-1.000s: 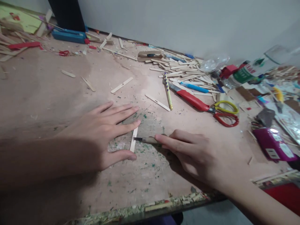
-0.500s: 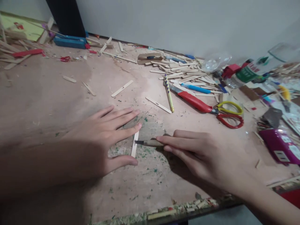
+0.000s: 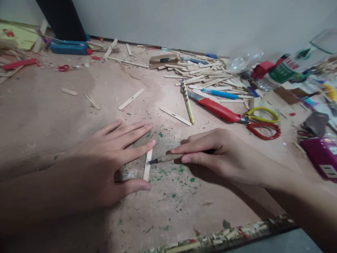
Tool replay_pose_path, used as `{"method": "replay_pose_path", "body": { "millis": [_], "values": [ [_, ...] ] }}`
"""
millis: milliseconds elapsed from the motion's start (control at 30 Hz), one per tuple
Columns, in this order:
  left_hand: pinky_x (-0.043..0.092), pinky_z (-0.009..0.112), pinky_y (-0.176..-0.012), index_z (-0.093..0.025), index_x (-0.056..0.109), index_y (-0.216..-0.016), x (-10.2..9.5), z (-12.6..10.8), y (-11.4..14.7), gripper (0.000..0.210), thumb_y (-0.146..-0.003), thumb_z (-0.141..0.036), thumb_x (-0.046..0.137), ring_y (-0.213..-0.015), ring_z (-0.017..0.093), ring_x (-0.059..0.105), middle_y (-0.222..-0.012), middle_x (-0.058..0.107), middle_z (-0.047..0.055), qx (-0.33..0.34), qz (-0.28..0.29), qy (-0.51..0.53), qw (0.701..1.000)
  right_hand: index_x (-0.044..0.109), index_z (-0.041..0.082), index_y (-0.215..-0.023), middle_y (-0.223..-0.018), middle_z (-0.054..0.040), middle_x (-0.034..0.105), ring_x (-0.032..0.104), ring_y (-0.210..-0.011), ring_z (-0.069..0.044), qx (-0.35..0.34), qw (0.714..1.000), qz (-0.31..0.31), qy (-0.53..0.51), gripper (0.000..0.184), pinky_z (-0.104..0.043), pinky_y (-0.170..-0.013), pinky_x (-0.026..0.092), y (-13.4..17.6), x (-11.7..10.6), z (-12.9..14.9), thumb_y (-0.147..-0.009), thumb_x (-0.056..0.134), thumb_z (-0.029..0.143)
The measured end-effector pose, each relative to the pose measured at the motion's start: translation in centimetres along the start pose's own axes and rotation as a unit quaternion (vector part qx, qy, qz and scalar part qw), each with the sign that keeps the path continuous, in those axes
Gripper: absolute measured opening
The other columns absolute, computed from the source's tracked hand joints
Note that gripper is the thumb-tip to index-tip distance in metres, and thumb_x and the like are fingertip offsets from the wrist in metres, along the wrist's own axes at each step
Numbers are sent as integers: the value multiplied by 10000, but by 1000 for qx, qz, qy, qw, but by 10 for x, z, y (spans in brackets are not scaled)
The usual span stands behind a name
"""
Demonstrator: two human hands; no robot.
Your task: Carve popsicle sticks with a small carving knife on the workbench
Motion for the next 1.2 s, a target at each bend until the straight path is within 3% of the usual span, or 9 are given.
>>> {"method": "replay_pose_path", "body": {
  "millis": [200, 400, 567, 667, 733, 767, 867, 1000, 1200],
  "values": [
    [486, 860, -1543, -182, 709, -1885, -3, 1, 5, 833, -1257, -719, 810, -1927, 512, 536, -2044, 527, 284, -4, 27, 19, 999, 1053, 378, -1352, -1002, -72, 1003, 886, -737, -239, -26, 1000, -3, -2, 298, -328, -648, 701, -1, 3, 5, -1223, 790, 320],
    [376, 800, -1618, -307, 660, -1918, 0, 2, 12, 795, -1224, -614, 897, -1981, 448, 460, -2113, 466, 200, -46, 44, 25, 998, 1051, 350, -1351, -1190, -43, 1033, 956, -843, -210, -11, 999, 25, -44, 262, -256, -708, 720, -6, 7, -1, -1214, 828, 356],
    [409, 802, -1570, -285, 497, -2007, -4, 7, 13, 1019, -1165, -588, 984, -1920, 502, 524, -2049, 558, 239, -37, 24, 53, 998, 1063, 355, -1314, -1223, -53, 1032, 1007, -995, -281, -30, 999, 4, -38, 262, -309, -804, 787, -7, 6, 2, -1200, 827, 357],
    [609, 619, -1330, -261, 820, -1627, -19, 6, 14, 574, -1123, -432, 1037, -1583, 440, 779, -1705, 823, 170, -62, 6, 91, 994, 1047, 385, -1373, -1215, -57, 1032, 1019, -1081, -308, -42, 998, 6, -35, 294, -339, -855, 822, -6, 7, 2, -1212, 802, 374],
    [616, 472, -1104, -269, 894, -1261, -28, -1, 16, 107, -1176, -305, 950, -1291, 325, 844, -1391, 880, 72, -66, -2, 107, 992, 1036, 389, -1407, -1243, -67, 1031, 1021, -1091, -306, -52, 998, 0, -30, 312, -341, -867, 829, -4, 7, 1, -1220, 786, 383],
    [590, 430, -1031, -269, 890, -1164, -31, -4, 18, 47, -1210, -261, 888, -1186, 281, 843, -1276, 877, 38, -64, -4, 110, 992, 1032, 384, -1422, -1255, -72, 1030, 1022, -1092, -303, -60, 998, -8, -27, 319, -340, -879, 830, -2, 7, 1, -1223, 782, 376],
    [548, 360, -915, -273, 901, -1148, -33, -12, 24, 262, -1291, -185, 700, -1013, 203, 824, -1095, 866, -10, -58, -17, 120, 991, 1014, 383, -1472, -1279, -66, 1029, 1022, -1102, -286, -90, 996, -28, -7, 341, -326, -911, 829, 0, 7, 1, -1238, 773, 325],
    [591, 305, -855, -280, 903, -1328, -29, -15, 28, 354, -1240, -68, 633, -1000, 178, 849, -1138, 903, -19, -32, -35, 119, 992, 1010, 392, -1483, -1318, -57, 1021, 1027, -1070, -292, -120, 991, -49, 20, 332, -305, -816, 825, 1, 6, 4, -1247, 792, 306],
    [706, 324, -955, -237, 860, -1424, -31, -21, 30, 362, -1277, -56, 584, -1050, 189, 882, -1210, 930, 18, -3, -72, 76, 994, 1011, 443, -1488, -1320, -25, 1021, 1029, -1076, -307, -110, 993, -36, 25, 368, -314, -786, 842, 2, 6, 0, -1268, 731, 349]
  ]
}}
Point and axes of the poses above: each hand's wrist, its own y-axis away from the middle knuckle, its own x-axis out of the palm, z = x × y, the point moved 7 cm from there along -y, towards the middle knuckle
